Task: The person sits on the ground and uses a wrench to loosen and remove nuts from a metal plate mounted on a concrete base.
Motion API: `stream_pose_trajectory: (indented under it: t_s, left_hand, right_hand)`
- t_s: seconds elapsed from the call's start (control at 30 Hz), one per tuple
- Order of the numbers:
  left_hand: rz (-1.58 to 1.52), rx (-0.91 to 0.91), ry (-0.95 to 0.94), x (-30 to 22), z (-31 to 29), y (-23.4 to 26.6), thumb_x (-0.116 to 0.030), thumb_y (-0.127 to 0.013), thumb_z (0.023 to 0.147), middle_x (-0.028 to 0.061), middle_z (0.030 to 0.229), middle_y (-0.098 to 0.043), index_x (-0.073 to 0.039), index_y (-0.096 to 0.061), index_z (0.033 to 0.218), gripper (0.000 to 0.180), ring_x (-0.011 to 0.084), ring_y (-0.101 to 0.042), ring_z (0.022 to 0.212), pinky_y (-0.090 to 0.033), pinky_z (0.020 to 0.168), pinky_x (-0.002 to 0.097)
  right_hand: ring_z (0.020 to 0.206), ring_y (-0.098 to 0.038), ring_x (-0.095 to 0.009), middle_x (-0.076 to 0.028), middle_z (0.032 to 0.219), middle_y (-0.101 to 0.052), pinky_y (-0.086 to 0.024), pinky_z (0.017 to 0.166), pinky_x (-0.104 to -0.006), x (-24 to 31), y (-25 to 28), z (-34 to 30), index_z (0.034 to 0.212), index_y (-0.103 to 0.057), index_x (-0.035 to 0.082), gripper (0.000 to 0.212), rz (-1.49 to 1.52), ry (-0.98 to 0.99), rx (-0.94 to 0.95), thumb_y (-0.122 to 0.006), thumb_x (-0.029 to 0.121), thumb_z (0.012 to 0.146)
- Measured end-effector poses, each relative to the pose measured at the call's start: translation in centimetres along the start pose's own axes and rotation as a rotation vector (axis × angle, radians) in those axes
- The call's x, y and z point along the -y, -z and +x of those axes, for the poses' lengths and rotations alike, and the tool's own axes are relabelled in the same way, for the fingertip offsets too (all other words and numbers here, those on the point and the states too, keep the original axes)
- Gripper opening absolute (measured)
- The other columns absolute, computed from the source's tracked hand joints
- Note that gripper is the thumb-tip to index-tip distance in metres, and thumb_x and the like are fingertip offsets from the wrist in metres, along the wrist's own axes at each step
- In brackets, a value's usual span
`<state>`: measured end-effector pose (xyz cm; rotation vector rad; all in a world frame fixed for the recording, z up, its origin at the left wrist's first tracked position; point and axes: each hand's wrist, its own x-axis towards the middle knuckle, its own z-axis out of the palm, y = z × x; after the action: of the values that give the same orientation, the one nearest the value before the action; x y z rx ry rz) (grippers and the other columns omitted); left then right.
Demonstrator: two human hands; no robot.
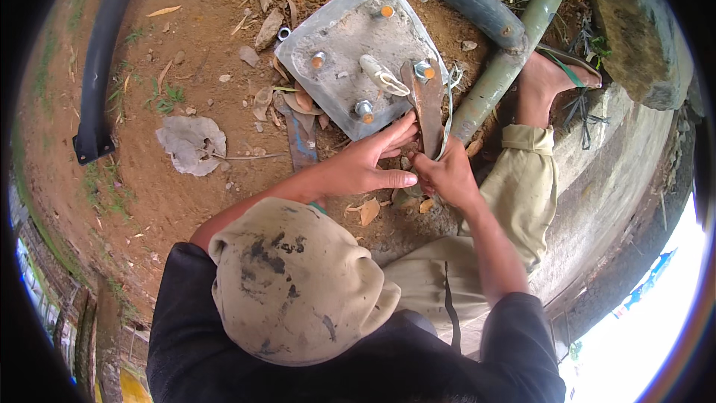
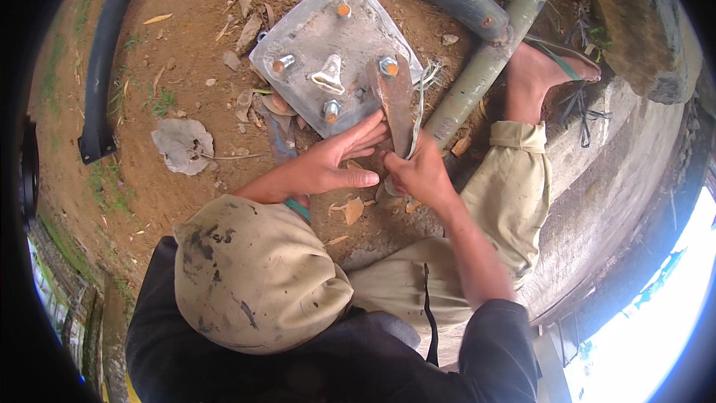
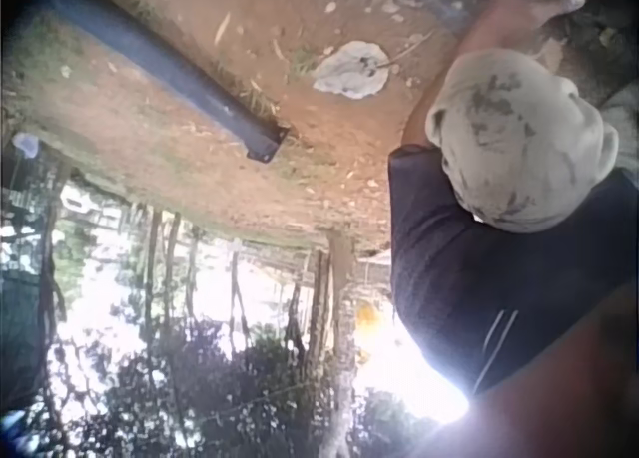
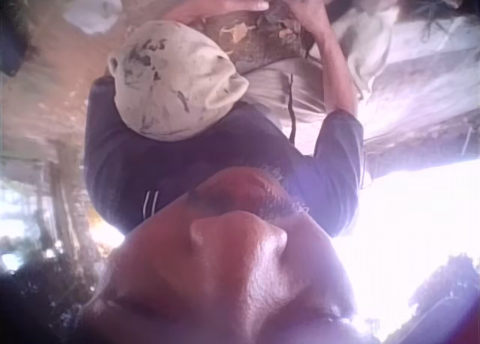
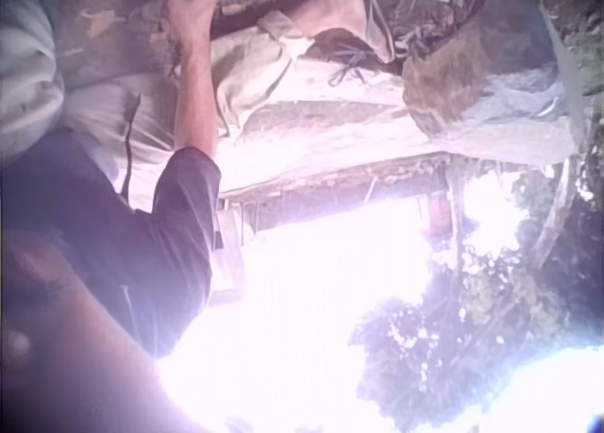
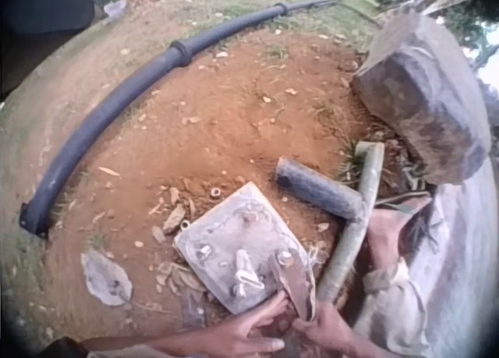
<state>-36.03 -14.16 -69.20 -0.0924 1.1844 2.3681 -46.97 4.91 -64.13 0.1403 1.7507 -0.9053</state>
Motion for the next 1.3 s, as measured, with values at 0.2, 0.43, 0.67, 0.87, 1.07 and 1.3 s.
stream_pose_trajectory:
  t_s: [0.2, 0.43, 0.67, 0.87, 1.07, 1.3]
  left_hand:
    - [0.026, 0.054, 0.06, -0.8, -0.3, -0.4, -0.027, -0.072, 0.098, 0.0164, 0.171, -0.015, -0.013, 0.001, 0.166, 0.101, 0.0318, -0.02, 0.157, -0.021, 0.126, 0.0514]
    - [-0.055, 0.018, 0.048, -0.6, 0.0, 0.2, -0.024, -0.074, 0.096, 0.0198, 0.17, -0.018, -0.006, 0.0, 0.165, 0.102, 0.0323, -0.024, 0.156, -0.025, 0.125, 0.0492]
    - [-0.108, 0.053, 0.078, 0.4, -0.1, -0.3, -0.019, -0.074, 0.095, 0.027, 0.166, -0.021, 0.002, 0.0, 0.163, 0.102, 0.0332, -0.025, 0.155, -0.026, 0.125, 0.0455]
    - [-0.154, -0.002, -0.03, -0.3, -0.3, -0.5, -0.01, -0.074, 0.095, 0.0254, 0.166, -0.023, 0.002, 0.002, 0.163, 0.103, 0.0301, -0.03, 0.152, -0.034, 0.119, 0.0422]
    - [-0.237, -0.062, 0.03, -1.7, -1.3, -0.5, -0.012, -0.073, 0.095, 0.02, 0.156, -0.038, -0.005, 0.001, 0.165, 0.102, 0.0209, -0.051, 0.122, -0.049, 0.093, 0.0331]
    - [-0.191, -0.09, 0.099, -2.7, -1.9, 0.2, -0.021, -0.075, 0.095, 0.0157, 0.142, -0.053, -0.007, -0.001, 0.166, 0.103, 0.0109, -0.063, 0.085, -0.055, 0.067, 0.0261]
  right_hand:
    - [0.102, -0.068, -0.035, -0.018, 0.099, -0.07, -0.052, 0.089, -0.0453, 9.0, 14.7, 5.4, 0.118, -0.065, 0.001, 0.041, -1.154, 0.334, 0.029, -0.074, 0.016, 0.082]
    - [0.086, -0.068, -0.018, -0.008, 0.091, -0.072, -0.053, 0.082, -0.0353, 10.7, 14.2, 1.5, 0.1, -0.071, 0.001, 0.025, -0.895, 0.184, 0.211, -0.074, 0.004, 0.076]
    - [0.047, -0.052, -0.008, -0.001, 0.068, -0.06, -0.041, 0.042, -0.027, 0.1, 0.1, -3.2, 0.109, -0.061, -0.002, 0.024, -0.07, 0.002, -0.149, -0.071, 0.006, 0.088]
    - [0.045, -0.052, -0.008, -0.004, 0.07, -0.064, -0.04, 0.038, -0.0253, -0.1, -6.0, -2.1, 0.106, -0.059, -0.003, 0.016, 0.328, 0.107, -0.228, -0.065, 0.002, 0.092]
    - [0.045, -0.053, -0.009, -0.005, 0.071, -0.063, -0.041, 0.039, -0.0254, 0.5, -9.7, -2.1, 0.102, -0.058, -0.002, 0.01, 0.495, 0.112, -0.237, -0.062, 0.003, 0.094]
    - [0.042, -0.048, -0.01, -0.004, 0.069, -0.057, -0.039, 0.038, -0.0257, 2.2, -11.7, -1.2, 0.104, -0.056, 0.001, 0.012, 0.684, 0.122, -0.243, -0.059, 0.003, 0.092]
